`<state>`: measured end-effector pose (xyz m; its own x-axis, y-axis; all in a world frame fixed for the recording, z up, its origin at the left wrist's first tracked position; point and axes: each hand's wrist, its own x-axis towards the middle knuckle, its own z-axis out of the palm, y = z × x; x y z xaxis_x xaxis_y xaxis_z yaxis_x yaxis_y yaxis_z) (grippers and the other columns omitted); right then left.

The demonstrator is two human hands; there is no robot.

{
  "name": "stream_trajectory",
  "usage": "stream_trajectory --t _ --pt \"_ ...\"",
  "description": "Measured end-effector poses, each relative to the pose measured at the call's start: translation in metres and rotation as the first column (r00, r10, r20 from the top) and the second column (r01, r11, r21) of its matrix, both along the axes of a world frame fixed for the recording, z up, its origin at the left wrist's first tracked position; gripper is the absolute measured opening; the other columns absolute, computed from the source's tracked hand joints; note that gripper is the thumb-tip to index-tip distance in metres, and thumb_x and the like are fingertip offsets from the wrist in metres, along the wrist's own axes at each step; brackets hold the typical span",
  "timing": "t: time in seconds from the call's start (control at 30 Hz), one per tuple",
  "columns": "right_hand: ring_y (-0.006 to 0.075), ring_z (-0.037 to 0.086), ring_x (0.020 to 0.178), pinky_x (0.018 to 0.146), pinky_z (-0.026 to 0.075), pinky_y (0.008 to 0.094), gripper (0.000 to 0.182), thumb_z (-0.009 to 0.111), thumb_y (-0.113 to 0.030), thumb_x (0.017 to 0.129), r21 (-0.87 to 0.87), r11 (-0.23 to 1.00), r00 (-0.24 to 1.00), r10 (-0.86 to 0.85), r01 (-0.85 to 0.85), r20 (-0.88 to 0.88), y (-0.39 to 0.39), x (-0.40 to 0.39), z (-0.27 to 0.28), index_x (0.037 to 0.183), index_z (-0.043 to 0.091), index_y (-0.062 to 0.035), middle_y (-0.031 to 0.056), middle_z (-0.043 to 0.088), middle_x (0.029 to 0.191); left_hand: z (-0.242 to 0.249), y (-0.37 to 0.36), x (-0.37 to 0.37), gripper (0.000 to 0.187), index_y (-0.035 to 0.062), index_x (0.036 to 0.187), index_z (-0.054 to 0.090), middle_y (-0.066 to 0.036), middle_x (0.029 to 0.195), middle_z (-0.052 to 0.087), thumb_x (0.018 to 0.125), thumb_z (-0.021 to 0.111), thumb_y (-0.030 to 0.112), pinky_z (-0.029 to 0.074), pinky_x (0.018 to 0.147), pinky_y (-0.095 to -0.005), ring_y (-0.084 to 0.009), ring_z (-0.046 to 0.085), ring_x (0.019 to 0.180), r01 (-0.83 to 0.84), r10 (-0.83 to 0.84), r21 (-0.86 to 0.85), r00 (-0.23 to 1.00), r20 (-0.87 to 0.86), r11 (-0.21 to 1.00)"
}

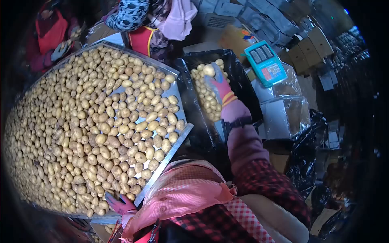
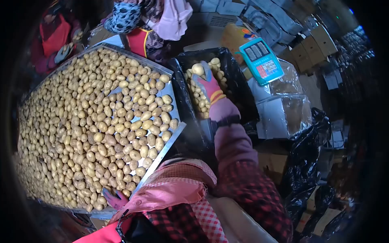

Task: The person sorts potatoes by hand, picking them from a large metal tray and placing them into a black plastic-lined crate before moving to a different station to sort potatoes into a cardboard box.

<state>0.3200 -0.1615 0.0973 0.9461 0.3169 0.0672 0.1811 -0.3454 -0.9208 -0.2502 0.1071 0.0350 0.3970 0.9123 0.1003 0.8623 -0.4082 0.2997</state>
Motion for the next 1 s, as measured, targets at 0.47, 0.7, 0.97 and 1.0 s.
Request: stream_trajectory --t 0.47,0.7,0.97,1.0 --pt "0.0159 0.058 0.109 0.096 0.046 0.0301 0.043 0.059 -0.021 0.097 0.263 0.685 0.601 0.725 -0.679 -0.337 0.069 -0.181 -0.038 0.136 0.053 -0.0027 0.0058 0.063 0.123 -0.007 0.001 -0.012 0.070 0.0005 0.150 0.031 -0.026 0.153 0.032 0.089 0.058 0.020 0.021 0.119 -0.0456 -0.0408 0.028 0.143 -0.007 0.006 -0.088 1.000 -0.017 0.996" --pt "0.0104 0.056 0.104 0.091 0.047 0.0277 0.042 0.063 -0.013 0.095 0.195 0.714 0.503 0.634 -0.672 -0.588 0.074 -0.186 -0.041 0.135 0.053 -0.0040 0.0033 0.062 0.119 -0.002 0.002 -0.008 0.072 0.0037 0.149 0.034 -0.029 0.147 0.036 0.085 0.063 0.018 0.029 0.114 -0.0502 -0.0455 0.034 0.137 0.042 -0.042 0.002 0.998 0.049 0.999" --pt "0.0136 0.059 0.102 0.088 0.049 0.0298 0.044 0.066 -0.022 0.092 0.172 0.710 0.540 0.650 -0.683 -0.535 0.104 -0.150 -0.047 0.130 0.057 -0.0022 0.0072 0.066 0.115 0.003 0.003 -0.002 0.070 0.0022 0.147 0.037 -0.029 0.147 0.037 0.084 0.064 0.017 0.029 0.113 -0.0489 -0.0447 0.036 0.136 0.020 -0.019 -0.011 0.999 0.040 1.000" --pt "0.0141 0.060 0.102 0.088 0.049 0.0302 0.045 0.066 -0.023 0.091 0.191 0.713 0.556 0.662 -0.675 -0.502 0.109 -0.138 -0.047 0.130 0.057 -0.0024 0.0079 0.066 0.115 0.006 0.004 0.000 0.071 0.0021 0.147 0.037 -0.029 0.146 0.038 0.084 0.064 0.018 0.029 0.113 -0.0493 -0.0447 0.036 0.136 0.019 -0.018 -0.017 0.999 0.045 1.000"
